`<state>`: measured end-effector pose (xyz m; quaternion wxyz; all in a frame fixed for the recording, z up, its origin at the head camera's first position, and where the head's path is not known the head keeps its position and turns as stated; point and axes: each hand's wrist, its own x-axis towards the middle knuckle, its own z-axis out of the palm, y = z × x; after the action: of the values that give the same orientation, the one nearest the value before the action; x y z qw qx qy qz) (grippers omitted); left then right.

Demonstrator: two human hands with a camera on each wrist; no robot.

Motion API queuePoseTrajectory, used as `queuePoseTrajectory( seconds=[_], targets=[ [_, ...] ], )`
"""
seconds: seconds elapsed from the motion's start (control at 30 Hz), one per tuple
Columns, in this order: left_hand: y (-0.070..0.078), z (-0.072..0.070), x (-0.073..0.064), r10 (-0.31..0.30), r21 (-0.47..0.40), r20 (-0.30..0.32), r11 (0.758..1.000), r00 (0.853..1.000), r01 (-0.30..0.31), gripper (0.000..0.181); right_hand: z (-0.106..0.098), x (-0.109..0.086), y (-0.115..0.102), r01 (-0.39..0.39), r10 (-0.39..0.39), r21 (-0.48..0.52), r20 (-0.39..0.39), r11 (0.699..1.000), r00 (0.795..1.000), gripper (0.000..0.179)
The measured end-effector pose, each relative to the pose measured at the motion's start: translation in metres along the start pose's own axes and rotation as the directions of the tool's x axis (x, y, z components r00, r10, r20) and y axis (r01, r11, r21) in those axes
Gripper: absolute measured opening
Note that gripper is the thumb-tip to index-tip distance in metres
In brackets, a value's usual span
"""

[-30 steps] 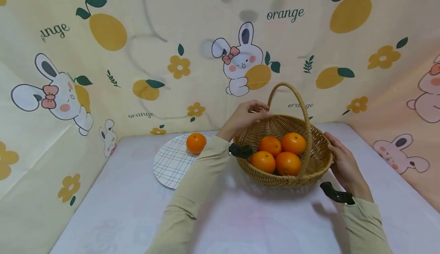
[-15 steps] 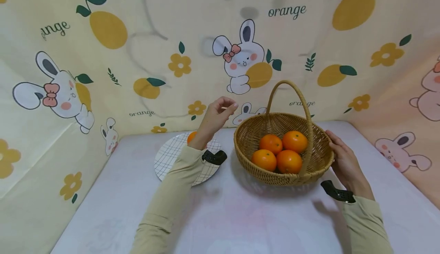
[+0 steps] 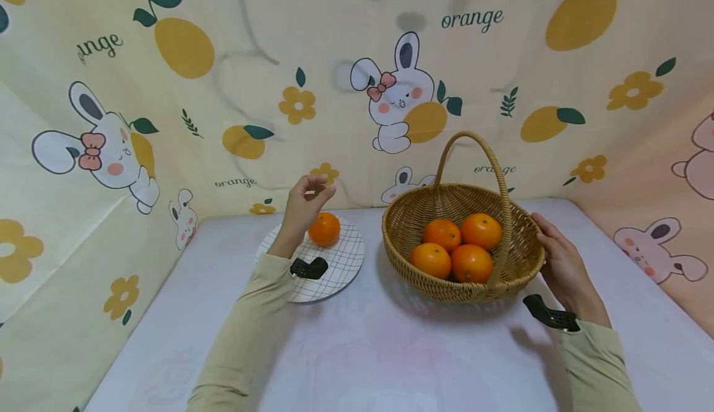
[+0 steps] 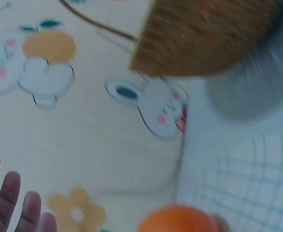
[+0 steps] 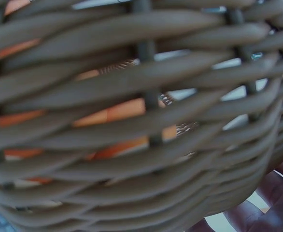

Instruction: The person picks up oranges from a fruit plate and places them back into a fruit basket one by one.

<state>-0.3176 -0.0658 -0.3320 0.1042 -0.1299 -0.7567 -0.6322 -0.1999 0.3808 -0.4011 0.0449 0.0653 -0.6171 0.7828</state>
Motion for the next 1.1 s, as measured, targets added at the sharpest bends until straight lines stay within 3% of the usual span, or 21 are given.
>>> queuePoseTrajectory(
  seconds=[0.17, 0.33, 0.57, 0.93, 1.1],
  targets=[
    [-0.02, -0.012, 0.001, -0.118, 0.059, -0.024, 0.991, 0.993, 0.119, 0.044, -0.001, 0.0, -0.002, 0.004, -0.004, -0.007, 0.002, 1.0, 1.0, 0.056],
    [-0.045, -0.015, 0.005, -0.215, 0.066, -0.068, 0.973, 0.974, 0.22, 0.05, -0.001, 0.002, -0.005, 0.013, -0.013, -0.01, 0.004, 1.0, 1.0, 0.056],
    [-0.072, -0.016, 0.003, -0.292, 0.07, -0.104, 0.951, 0.951, 0.3, 0.061, 0.0, 0.001, -0.003, 0.015, -0.015, 0.007, 0.0, 1.0, 1.0, 0.056],
    [-0.089, -0.015, 0.001, -0.486, -0.014, -0.061, 0.874, 0.872, 0.486, 0.075, 0.001, 0.001, 0.0, 0.003, -0.003, -0.01, -0.005, 1.0, 1.0, 0.056],
    [-0.095, -0.015, 0.001, -0.509, -0.032, -0.008, 0.86, 0.861, 0.509, 0.078, 0.002, -0.001, 0.0, 0.003, -0.003, -0.006, -0.004, 1.0, 1.0, 0.056]
  ],
)
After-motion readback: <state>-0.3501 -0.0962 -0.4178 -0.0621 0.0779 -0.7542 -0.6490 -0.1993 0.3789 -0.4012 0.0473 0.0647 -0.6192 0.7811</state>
